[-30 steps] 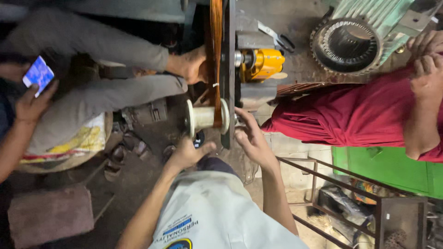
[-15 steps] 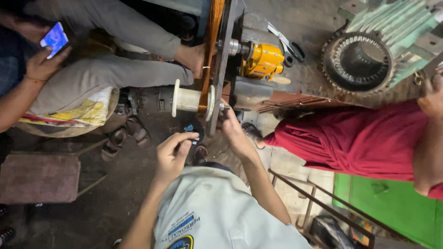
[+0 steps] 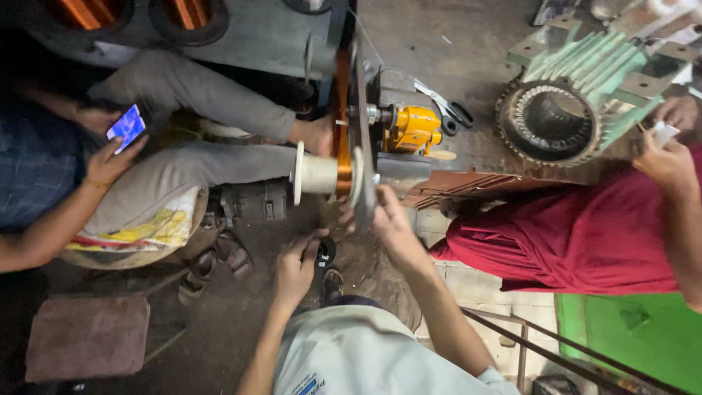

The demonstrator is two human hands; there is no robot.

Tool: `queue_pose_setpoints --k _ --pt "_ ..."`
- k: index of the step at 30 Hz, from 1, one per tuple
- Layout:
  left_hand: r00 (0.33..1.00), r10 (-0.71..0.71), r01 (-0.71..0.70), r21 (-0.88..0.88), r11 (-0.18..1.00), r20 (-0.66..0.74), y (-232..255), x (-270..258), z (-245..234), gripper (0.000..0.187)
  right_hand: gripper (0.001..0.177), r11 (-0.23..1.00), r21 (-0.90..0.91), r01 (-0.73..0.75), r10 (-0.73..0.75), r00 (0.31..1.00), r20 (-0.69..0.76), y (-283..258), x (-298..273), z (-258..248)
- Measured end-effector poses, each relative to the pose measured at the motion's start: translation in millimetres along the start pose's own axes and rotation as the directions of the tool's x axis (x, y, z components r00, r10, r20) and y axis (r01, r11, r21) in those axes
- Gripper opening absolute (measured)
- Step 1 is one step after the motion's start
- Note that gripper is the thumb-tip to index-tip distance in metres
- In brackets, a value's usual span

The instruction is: The person operates a motorized winding machine to wrap copper wire onto a spool. They use a yellow crank to control the winding process, then use scissors to cut the wire and secure the end before removing the completed spool.

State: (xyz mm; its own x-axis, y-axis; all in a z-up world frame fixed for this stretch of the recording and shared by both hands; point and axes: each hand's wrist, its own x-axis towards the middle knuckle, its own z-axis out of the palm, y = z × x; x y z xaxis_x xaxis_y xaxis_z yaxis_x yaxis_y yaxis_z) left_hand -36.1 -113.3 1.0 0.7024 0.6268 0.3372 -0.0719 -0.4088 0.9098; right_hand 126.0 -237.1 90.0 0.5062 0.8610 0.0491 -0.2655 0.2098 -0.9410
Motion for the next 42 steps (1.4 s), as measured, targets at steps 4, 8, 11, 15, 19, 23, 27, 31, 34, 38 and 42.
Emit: queue_pose_setpoints --k 4,8,11,15,19,23,27,31,34,38,42 --pt "0.969 -0.221 0.229 -0.069 0.971 0.115 -14.4 17.2 -1.9 0.022 0.050 0.879 -0.440 0.182 -0.236 0.969 -0.071 -53.2 16.3 -13.5" --pt "0.936 -0.303 0.326 -0.120 0.938 0.179 -59.8 22.5 15.2 0.027 0.031 0.435 -0.895 0.094 -0.614 0.758 -0.219 -54.7 55.5 -105.8" --pt "0.919 -0.347 0.375 -0.143 0.916 0.187 -96.2 12.6 29.8 0.030 0.032 -0.019 -1.000 0.014 -0.589 0.808 0.022 -18.8 61.7 -205.6" --pt "0.926 -0.352 0.369 -0.126 0.921 0.139 -118.9 -7.0 40.4 0.029 0.028 -0.248 -0.967 0.064 -0.169 0.980 0.109 39.8 56.2 -282.1" --pt "0.911 -0.363 0.391 -0.132 0.911 0.194 -121.4 -34.7 41.6 0.030 0.017 -0.322 -0.943 -0.082 -0.167 0.986 -0.028 47.6 43.4 -271.9" --pt "0.891 -0.375 0.416 -0.127 0.901 0.255 -124.3 -55.1 34.5 0.029 0.011 -0.330 -0.938 -0.107 -0.284 0.959 -0.009 30.0 27.0 -242.3" --pt "0.946 -0.227 0.262 -0.138 0.955 0.231 -128.1 -68.3 30.8 0.029 0.011 -0.305 -0.948 -0.091 -0.337 0.941 0.018 22.9 17.5 -232.1" --pt "0.953 -0.197 0.237 -0.162 0.958 0.228 -128.2 -73.8 25.1 0.031 0.009 -0.314 -0.943 -0.110 -0.352 0.936 0.008 20.2 7.7 -223.5" --pt "0.928 -0.263 0.325 -0.231 0.917 0.265 -129.6 -74.5 30.2 0.032 0.008 -0.310 -0.947 -0.085 -0.381 0.923 0.042 12.8 9.7 -219.5" --pt "0.899 -0.357 0.412 -0.208 0.887 0.255 -132.3 -73.5 31.9 0.031 0.011 -0.317 -0.944 -0.091 -0.435 0.899 0.060 4.5 1.5 -203.5" --pt "0.917 -0.307 0.361 -0.202 0.911 0.253 -134.4 -70.0 26.4 0.030 0.008 -0.355 -0.932 -0.077 -0.509 0.852 0.124 -8.2 -5.9 -186.8"
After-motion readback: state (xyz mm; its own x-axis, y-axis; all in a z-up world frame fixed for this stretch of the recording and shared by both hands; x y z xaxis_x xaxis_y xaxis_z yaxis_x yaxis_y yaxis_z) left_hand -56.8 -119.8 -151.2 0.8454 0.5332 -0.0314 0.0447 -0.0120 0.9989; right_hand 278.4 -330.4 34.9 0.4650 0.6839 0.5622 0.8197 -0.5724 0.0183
